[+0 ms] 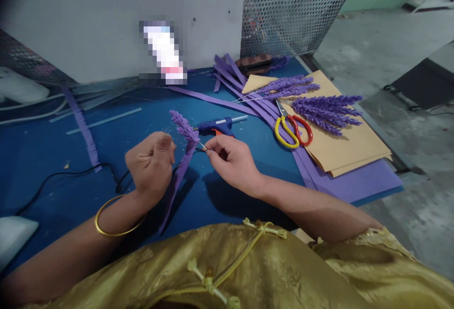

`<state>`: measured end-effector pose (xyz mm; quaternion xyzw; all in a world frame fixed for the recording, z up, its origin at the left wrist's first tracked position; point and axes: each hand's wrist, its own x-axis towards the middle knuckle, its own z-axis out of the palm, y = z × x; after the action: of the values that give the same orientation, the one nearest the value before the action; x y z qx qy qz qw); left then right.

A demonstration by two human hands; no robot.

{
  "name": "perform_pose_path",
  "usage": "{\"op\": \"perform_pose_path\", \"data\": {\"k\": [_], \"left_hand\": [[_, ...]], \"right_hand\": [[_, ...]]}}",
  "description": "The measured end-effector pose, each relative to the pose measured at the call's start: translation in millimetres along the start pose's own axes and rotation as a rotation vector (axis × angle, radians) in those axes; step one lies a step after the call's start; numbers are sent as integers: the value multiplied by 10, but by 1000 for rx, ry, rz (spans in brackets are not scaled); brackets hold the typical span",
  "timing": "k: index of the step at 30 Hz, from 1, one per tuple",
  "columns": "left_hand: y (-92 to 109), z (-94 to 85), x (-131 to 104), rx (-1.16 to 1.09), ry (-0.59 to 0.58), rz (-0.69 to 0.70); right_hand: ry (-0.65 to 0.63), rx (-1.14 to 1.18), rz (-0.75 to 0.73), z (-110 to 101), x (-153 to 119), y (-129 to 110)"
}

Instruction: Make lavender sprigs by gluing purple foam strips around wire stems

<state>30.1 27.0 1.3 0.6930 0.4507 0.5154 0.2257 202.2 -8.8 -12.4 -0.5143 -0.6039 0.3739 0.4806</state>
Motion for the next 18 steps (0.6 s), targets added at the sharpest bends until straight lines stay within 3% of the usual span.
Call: {"op": "perform_pose_path", "data": {"k": [7, 13, 18], "left_hand": [[43, 17, 14, -70, 117, 13], [161, -78, 81, -159, 295, 199], [66, -268, 265, -39, 374, 82]], "right_hand": [[-3, -5, 3, -3, 6, 9], [6, 17, -5, -3, 13, 25], [6, 24, 23, -4, 9, 18]]}}
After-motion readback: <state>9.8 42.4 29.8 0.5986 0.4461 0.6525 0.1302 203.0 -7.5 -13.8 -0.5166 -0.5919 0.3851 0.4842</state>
